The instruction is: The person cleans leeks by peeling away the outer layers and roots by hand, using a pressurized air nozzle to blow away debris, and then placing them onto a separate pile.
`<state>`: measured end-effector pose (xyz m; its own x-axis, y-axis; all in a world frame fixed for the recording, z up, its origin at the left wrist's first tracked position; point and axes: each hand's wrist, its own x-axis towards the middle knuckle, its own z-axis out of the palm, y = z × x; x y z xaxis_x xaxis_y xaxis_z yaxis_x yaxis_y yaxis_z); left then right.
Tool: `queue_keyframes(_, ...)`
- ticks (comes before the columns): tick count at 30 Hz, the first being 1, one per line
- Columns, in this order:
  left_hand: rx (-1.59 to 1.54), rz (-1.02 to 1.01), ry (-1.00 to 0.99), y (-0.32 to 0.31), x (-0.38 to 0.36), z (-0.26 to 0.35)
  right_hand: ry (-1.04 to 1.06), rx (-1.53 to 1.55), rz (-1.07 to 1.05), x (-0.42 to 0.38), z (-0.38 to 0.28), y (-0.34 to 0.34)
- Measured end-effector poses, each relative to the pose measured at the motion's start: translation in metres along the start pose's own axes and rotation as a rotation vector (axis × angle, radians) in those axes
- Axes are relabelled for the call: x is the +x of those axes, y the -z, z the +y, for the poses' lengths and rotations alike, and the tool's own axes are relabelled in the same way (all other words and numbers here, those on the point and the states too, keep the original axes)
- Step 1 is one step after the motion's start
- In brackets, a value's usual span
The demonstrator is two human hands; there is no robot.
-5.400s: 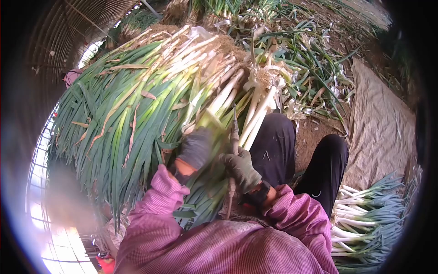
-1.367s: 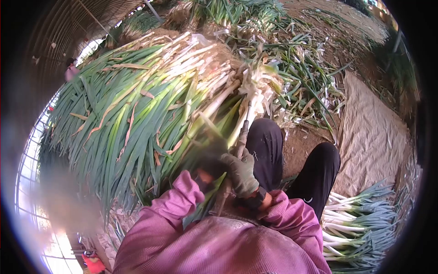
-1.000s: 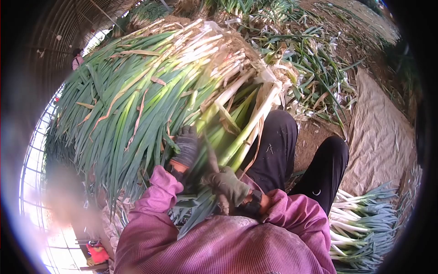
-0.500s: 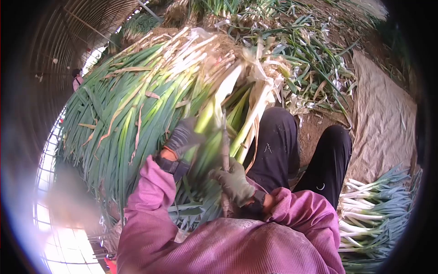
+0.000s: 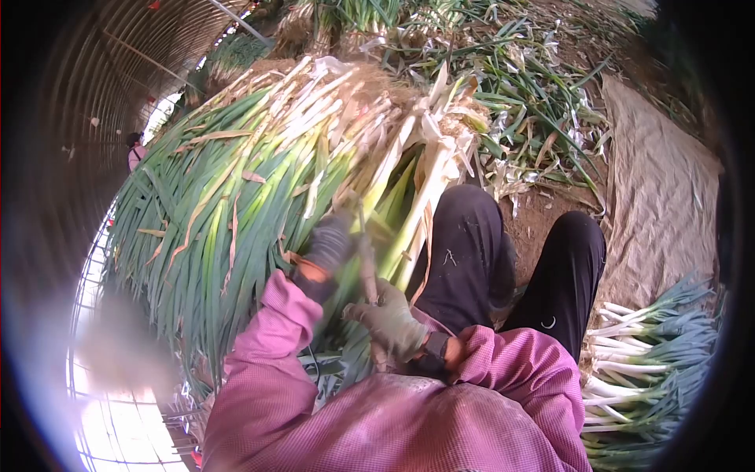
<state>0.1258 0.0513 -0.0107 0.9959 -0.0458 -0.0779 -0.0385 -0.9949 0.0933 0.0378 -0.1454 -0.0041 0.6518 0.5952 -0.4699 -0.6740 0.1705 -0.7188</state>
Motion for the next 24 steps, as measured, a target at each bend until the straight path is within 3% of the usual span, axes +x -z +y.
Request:
queue_keyframes(1,0.142,0.055,0.071,0.005,-0.014,0.024,-0.084,0.004,-0.035,0.0,-0.001,-0.001)
queue_keyframes(2,0.24,0.026,0.143,0.0,-0.022,0.03,0.025,-0.01,0.035,0.012,0.014,-0.004)
queue_keyframes(5,0.422,0.181,-0.039,-0.011,-0.05,0.036,0.165,0.146,0.14,0.012,0.017,-0.004)
queue_keyframes(6,0.43,0.18,-0.029,-0.025,-0.055,0.023,0.209,0.131,0.215,0.029,0.038,-0.003)
queue_keyframes(10,0.439,0.119,0.097,-0.037,-0.076,0.01,0.111,0.103,0.154,0.012,0.017,-0.001)
queue_keyframes(13,0.358,0.237,-0.068,-0.028,-0.104,0.016,0.07,0.106,0.101,0.019,0.02,-0.004)
queue_keyframes(17,0.495,0.023,0.095,-0.045,-0.142,0.005,0.078,0.148,0.112,0.039,0.02,0.003)
queue_keyframes(18,0.545,0.102,0.036,-0.045,-0.153,0.006,0.059,0.182,0.118,0.039,0.013,0.004)
queue_keyframes(21,0.508,-0.031,0.14,-0.045,-0.163,0.01,0.016,0.158,0.133,0.048,0.007,0.006)
queue_keyframes(22,0.483,0.045,0.099,-0.049,-0.166,0.005,0.026,0.126,0.127,0.051,0.006,0.006)
queue_keyframes(24,0.45,-0.025,0.183,-0.046,-0.167,0.011,0.045,0.058,0.114,0.059,0.004,0.007)
